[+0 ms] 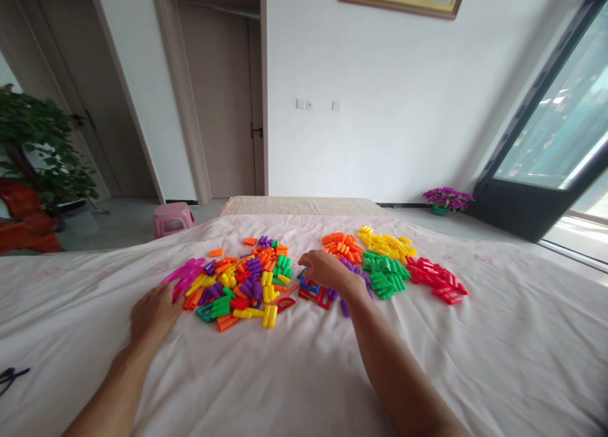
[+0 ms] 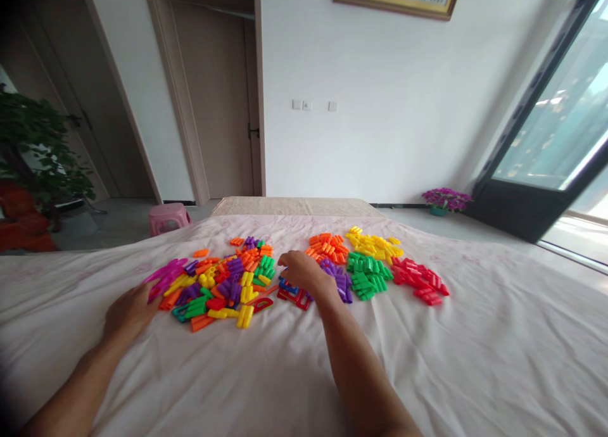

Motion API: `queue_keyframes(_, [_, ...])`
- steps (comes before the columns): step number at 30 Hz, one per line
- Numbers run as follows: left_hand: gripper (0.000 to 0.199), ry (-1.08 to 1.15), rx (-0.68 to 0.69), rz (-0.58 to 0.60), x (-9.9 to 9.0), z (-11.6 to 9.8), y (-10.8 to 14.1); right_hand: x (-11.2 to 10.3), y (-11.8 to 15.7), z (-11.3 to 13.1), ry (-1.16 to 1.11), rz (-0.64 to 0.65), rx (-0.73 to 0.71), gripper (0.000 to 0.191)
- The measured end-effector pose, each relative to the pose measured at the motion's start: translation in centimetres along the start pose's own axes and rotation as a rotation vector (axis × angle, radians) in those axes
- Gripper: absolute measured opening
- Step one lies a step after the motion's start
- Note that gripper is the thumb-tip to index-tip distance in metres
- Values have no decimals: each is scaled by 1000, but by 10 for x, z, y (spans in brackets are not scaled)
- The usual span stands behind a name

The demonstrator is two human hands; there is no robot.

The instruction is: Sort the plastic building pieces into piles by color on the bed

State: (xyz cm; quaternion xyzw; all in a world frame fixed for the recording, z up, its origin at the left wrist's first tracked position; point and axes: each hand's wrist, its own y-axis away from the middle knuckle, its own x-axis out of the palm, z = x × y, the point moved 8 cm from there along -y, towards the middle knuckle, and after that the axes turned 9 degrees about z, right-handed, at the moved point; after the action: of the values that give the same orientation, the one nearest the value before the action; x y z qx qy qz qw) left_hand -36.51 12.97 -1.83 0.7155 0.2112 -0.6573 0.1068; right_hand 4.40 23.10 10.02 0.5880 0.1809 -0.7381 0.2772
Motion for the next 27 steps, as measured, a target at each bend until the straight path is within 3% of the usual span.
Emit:
queue_keyframes(6, [55,31,10,-5,-2,-1,1,36,-9,64,-21,24,-196,19])
queue_keyframes(11, [55,71,13,-1,0,1,-1,65,-17,79,7,28,-269,34])
queue_keyframes(15, [56,77,29,-16,2,3,-2,75,-20,80,26,12,-288,40])
queue_keyframes(18, [59,74,26,-8,4,3,-3,70,-18,76,-27,10,-272,46])
queue_keyframes(22, [57,44,17,11,9,6,-6,38,-12,58,-134,-93,-231,50])
queue_keyframes(27, [55,-34,-17,50,23,15,-14,-8,-6,-11,-376,-310,-38,31])
